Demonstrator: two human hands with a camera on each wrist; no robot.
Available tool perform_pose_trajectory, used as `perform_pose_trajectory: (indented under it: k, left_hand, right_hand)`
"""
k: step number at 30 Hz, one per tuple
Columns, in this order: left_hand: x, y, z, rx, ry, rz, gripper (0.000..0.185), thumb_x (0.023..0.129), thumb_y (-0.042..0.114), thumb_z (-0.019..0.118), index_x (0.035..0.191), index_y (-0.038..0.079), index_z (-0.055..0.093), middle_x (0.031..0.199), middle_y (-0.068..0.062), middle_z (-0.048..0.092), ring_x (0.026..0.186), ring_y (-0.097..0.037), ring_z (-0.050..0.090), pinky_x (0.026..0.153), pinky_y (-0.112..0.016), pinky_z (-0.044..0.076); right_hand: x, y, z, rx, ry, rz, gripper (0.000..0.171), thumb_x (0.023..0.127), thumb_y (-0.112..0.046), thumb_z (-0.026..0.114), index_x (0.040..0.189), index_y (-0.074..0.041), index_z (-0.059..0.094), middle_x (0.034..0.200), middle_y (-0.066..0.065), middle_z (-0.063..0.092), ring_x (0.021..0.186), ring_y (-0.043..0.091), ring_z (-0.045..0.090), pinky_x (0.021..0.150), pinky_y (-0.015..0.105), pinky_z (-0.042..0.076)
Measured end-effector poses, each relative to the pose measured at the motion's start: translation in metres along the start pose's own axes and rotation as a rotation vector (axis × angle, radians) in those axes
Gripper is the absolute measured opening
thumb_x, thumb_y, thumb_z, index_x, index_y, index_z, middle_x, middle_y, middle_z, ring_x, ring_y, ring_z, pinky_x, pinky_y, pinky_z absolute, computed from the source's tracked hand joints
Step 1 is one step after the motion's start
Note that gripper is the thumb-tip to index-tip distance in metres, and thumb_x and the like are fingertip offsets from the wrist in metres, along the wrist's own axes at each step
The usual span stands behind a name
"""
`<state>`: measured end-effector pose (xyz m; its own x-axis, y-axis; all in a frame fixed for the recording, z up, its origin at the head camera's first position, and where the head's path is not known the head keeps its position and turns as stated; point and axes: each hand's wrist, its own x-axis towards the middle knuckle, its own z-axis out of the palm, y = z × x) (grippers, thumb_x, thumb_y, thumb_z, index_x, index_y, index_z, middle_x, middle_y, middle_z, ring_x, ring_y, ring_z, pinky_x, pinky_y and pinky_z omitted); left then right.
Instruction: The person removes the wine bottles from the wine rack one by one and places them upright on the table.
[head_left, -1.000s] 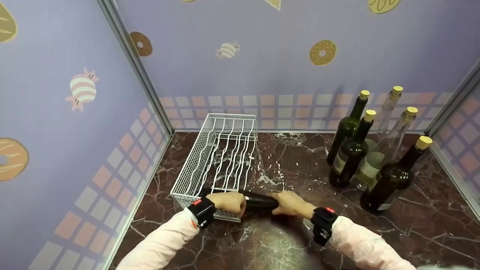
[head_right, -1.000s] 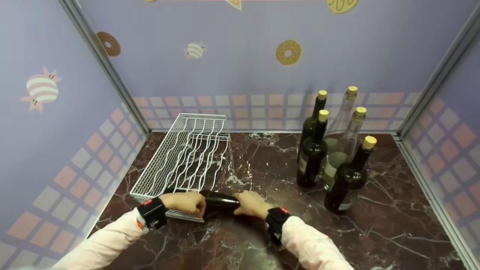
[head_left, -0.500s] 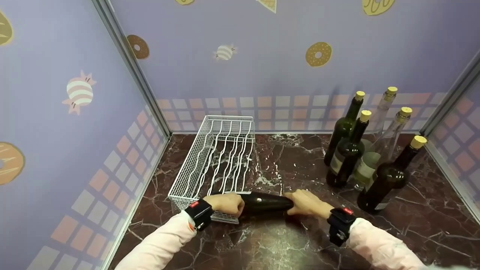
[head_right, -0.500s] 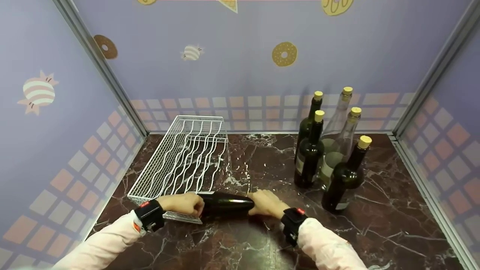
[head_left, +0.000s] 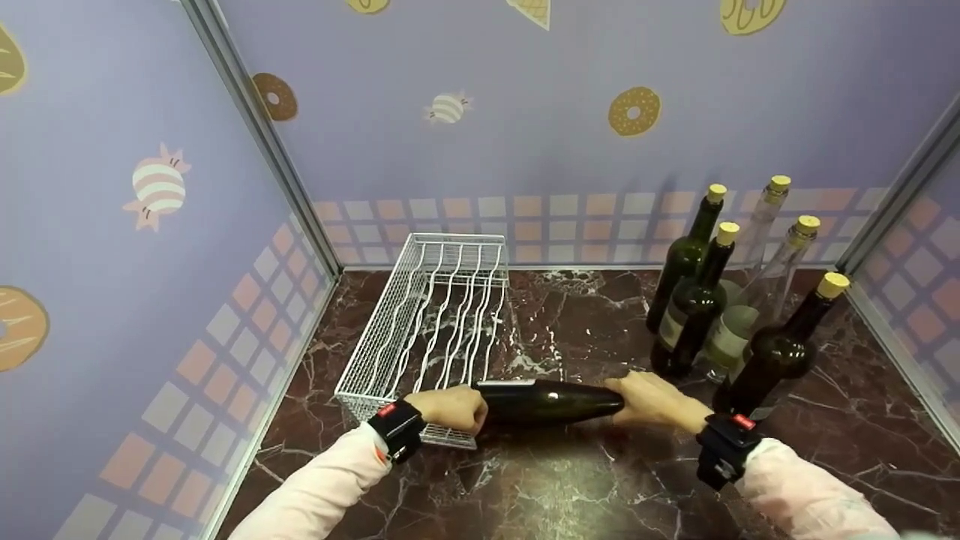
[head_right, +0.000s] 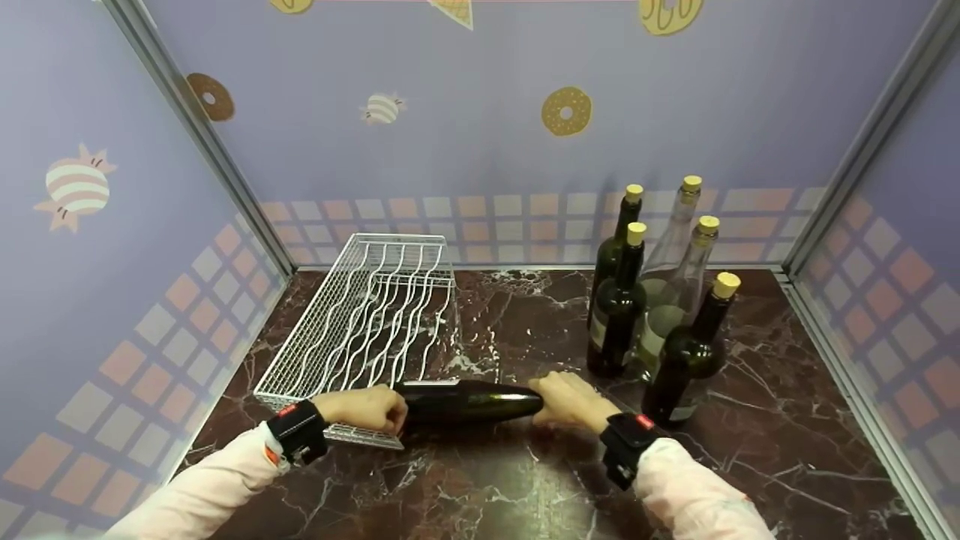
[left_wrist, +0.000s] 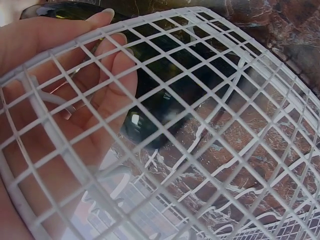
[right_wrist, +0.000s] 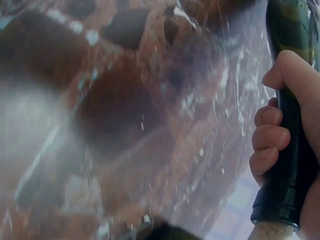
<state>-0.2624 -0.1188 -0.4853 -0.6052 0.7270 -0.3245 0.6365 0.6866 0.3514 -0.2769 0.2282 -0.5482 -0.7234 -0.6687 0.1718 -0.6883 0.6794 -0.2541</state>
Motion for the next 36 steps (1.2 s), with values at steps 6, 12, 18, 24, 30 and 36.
perform_pose_trajectory:
  k: [6, 12, 18, 24, 30, 36]
  left_hand:
    - [0.000, -0.001, 0.001, 0.011, -0.002, 0.010, 0.011, 0.068, 0.004, 0.061, 0.060, 0.011, 0.060, 0.051, 0.013, 0.044, 0.049, -0.007, 0.041, 0.046, -0.018, 0.033]
    - [-0.002, -0.001, 0.000, -0.003, -0.007, 0.020, 0.010, 0.067, 0.004, 0.062, 0.060, 0.011, 0.060, 0.053, 0.013, 0.045, 0.051, -0.007, 0.042, 0.047, -0.018, 0.034]
    - [-0.001, -0.002, -0.001, -0.005, 0.004, 0.019, 0.008, 0.067, 0.005, 0.063, 0.061, 0.010, 0.061, 0.053, 0.012, 0.045, 0.052, -0.007, 0.042, 0.049, -0.019, 0.034]
    - [0.001, -0.001, -0.004, 0.004, -0.008, 0.006, 0.009, 0.066, 0.006, 0.062, 0.060, 0.012, 0.059, 0.054, 0.012, 0.046, 0.053, -0.007, 0.043, 0.051, -0.019, 0.036]
    - [0.001, 0.000, -0.007, -0.034, -0.009, -0.036, 0.011, 0.067, 0.005, 0.062, 0.063, 0.013, 0.056, 0.057, 0.010, 0.047, 0.055, -0.007, 0.043, 0.052, -0.021, 0.037]
    - [0.002, 0.004, -0.018, 0.017, -0.040, -0.128, 0.014, 0.068, 0.025, 0.072, 0.068, 0.017, 0.060, 0.063, 0.009, 0.052, 0.060, -0.010, 0.049, 0.055, -0.025, 0.041]
  right_hand:
    - [-0.012, 0.011, -0.019, -0.034, 0.007, -0.014, 0.031, 0.056, -0.023, 0.075, 0.069, -0.020, 0.047, 0.057, -0.013, 0.039, 0.045, 0.007, 0.038, 0.040, 0.026, 0.032]
    - [-0.023, 0.018, -0.034, -0.060, -0.006, -0.017, 0.031, 0.053, -0.017, 0.072, 0.069, -0.017, 0.044, 0.055, -0.011, 0.035, 0.045, 0.008, 0.034, 0.039, 0.026, 0.030]
    - [-0.029, 0.022, -0.049, -0.078, -0.012, 0.003, 0.031, 0.053, -0.017, 0.072, 0.071, -0.017, 0.046, 0.055, -0.011, 0.036, 0.045, 0.009, 0.036, 0.039, 0.027, 0.032]
    - [-0.031, 0.024, -0.064, -0.134, -0.037, 0.014, 0.031, 0.052, -0.020, 0.072, 0.070, -0.017, 0.048, 0.054, -0.011, 0.040, 0.044, 0.010, 0.039, 0.039, 0.029, 0.033]
    - [-0.032, 0.024, -0.082, -0.187, -0.038, 0.027, 0.033, 0.052, -0.025, 0.073, 0.069, -0.018, 0.046, 0.053, -0.010, 0.040, 0.043, 0.012, 0.040, 0.038, 0.031, 0.034]
    - [-0.029, 0.027, -0.094, -0.204, -0.041, 0.015, 0.031, 0.051, -0.023, 0.071, 0.068, -0.018, 0.046, 0.053, -0.010, 0.038, 0.043, 0.012, 0.039, 0.039, 0.032, 0.034]
